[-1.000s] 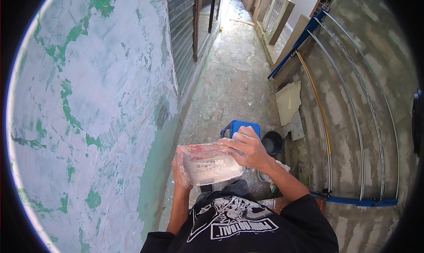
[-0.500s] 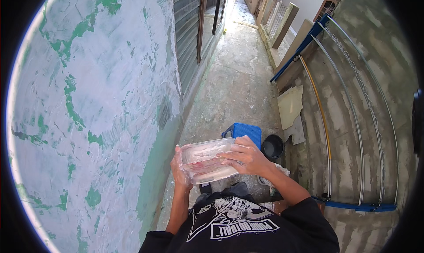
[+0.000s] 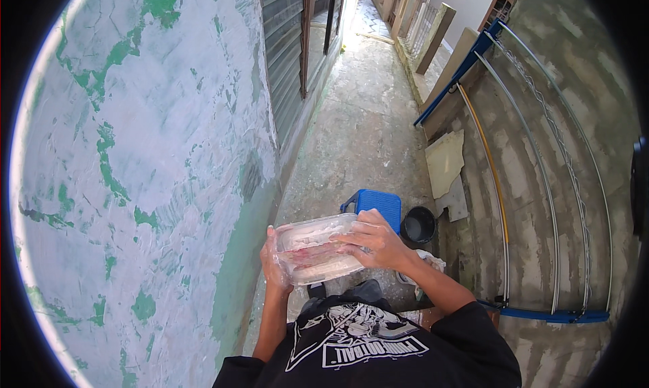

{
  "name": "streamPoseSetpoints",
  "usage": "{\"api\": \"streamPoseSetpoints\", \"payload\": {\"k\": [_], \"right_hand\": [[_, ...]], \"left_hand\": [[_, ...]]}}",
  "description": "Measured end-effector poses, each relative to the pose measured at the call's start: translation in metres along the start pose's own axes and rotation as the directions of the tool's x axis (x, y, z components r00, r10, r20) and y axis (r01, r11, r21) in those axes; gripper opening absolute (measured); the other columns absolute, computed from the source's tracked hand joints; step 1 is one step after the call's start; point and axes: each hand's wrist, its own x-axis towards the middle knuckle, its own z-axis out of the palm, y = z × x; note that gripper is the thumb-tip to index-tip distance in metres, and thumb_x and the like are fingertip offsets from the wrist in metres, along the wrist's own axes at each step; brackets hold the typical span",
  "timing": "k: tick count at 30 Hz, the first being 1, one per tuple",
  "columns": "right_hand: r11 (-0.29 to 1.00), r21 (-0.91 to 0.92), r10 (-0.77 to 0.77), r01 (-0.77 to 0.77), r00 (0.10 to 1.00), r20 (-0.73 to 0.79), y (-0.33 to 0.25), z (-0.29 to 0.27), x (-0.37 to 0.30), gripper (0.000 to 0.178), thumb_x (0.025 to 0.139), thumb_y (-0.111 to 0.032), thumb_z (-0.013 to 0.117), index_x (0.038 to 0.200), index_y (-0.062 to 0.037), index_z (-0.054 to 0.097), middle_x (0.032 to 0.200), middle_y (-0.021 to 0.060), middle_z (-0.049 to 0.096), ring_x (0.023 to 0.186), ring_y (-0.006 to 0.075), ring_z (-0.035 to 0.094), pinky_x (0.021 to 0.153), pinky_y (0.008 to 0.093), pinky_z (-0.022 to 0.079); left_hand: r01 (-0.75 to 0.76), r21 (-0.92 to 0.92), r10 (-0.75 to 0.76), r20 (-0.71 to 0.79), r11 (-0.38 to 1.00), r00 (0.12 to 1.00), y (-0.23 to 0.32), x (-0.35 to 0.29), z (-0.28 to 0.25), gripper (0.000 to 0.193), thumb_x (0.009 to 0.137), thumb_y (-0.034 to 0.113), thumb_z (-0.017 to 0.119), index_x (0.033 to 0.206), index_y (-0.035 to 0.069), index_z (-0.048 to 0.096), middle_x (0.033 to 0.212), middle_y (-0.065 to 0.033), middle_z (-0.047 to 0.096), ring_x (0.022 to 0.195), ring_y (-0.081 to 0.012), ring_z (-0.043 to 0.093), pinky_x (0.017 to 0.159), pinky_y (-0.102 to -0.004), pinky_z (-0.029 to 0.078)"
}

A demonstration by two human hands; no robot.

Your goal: Applying skim coat or plaster to an exterior wall using a putty knife and a plastic container.

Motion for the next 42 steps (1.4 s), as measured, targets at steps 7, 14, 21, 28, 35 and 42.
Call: {"api": "streamPoseSetpoints", "payload": {"k": [7, 14, 21, 28, 35, 42], "right_hand": [[1.0, -0.012, 0.009, -0.008, 0.999, 0.043, -0.006, -0.004, 0.003, 0.035, 0.077, -0.018, 0.076, 0.111, -0.0127, 0.073, 0.075, -0.0001, 0.053, 0.075, 0.021, 0.047, 0.07, 0.0354, 0.037], [0.999, -0.02, 0.047, -0.049, 0.997, -0.063, -0.003, -0.01, 0.012, 0.033, 0.078, -0.018, 0.075, 0.11, -0.0118, 0.073, 0.076, 0.0008, 0.053, 0.075, 0.0218, 0.047, 0.07, 0.0361, 0.037], [1.0, -0.017, -0.021, 0.021, 1.0, -0.003, -0.001, 0.009, 0.002, 0.036, 0.073, -0.017, 0.078, 0.109, -0.0138, 0.073, 0.075, 0.0007, 0.053, 0.074, 0.0215, 0.047, 0.069, 0.0356, 0.037], [1.0, 0.003, 0.002, -0.002, 0.996, 0.087, -0.005, -0.001, 0.009, 0.037, 0.077, -0.019, 0.075, 0.114, -0.0148, 0.072, 0.076, 0.0008, 0.054, 0.076, 0.0222, 0.048, 0.071, 0.0359, 0.038], [1.0, 0.012, 0.006, -0.006, 1.0, -0.003, 0.003, -0.002, 0.02, 0.037, 0.078, -0.018, 0.074, 0.114, -0.0139, 0.072, 0.075, 0.0009, 0.051, 0.075, 0.0219, 0.047, 0.071, 0.036, 0.038], [1.0, 0.006, -0.025, 0.025, 1.0, 0.002, 0.004, 0.014, 0.007, 0.04, 0.071, -0.017, 0.079, 0.111, -0.0131, 0.074, 0.073, 0.0007, 0.049, 0.073, 0.0218, 0.045, 0.069, 0.0353, 0.035]], "left_hand": [[0.081, -0.025, -0.083, -0.064, 0.996, 0.995, 0.004, -0.002, 0.004, 0.06, 0.101, 0.05, 0.043, 0.113, -0.007, 0.058, 0.102, -0.0171, 0.065, 0.091, -0.0236, 0.065, 0.083, -0.036, 0.053], [-0.04, 0.03, 0.04, 0.002, 0.999, 0.999, 0.0, -0.003, -0.001, 0.059, 0.102, 0.049, 0.042, 0.112, -0.007, 0.059, 0.101, -0.0169, 0.065, 0.092, -0.0236, 0.065, 0.084, -0.0355, 0.053], [-0.02, 0.029, 0.02, -0.014, 0.999, 1.0, 0.005, -0.001, -0.006, 0.058, 0.102, 0.048, 0.043, 0.111, -0.007, 0.059, 0.103, -0.0178, 0.066, 0.091, -0.0244, 0.066, 0.084, -0.036, 0.053], [0.059, -0.062, -0.062, -0.049, 0.996, 0.997, 0.002, -0.002, -0.007, 0.059, 0.101, 0.049, 0.043, 0.112, -0.008, 0.058, 0.103, -0.0188, 0.065, 0.091, -0.0254, 0.066, 0.084, -0.0364, 0.054], [-0.042, -0.01, 0.042, -0.055, 0.999, 0.998, 0.004, -0.008, 0.0, 0.058, 0.101, 0.048, 0.043, 0.111, -0.007, 0.059, 0.103, -0.0172, 0.065, 0.092, -0.0231, 0.065, 0.084, -0.0355, 0.053], [-0.028, -0.004, 0.028, -0.045, 1.0, 0.999, 0.0, -0.004, -0.011, 0.058, 0.101, 0.048, 0.043, 0.112, -0.007, 0.059, 0.103, -0.0159, 0.065, 0.092, -0.022, 0.065, 0.084, -0.0342, 0.052]]}}
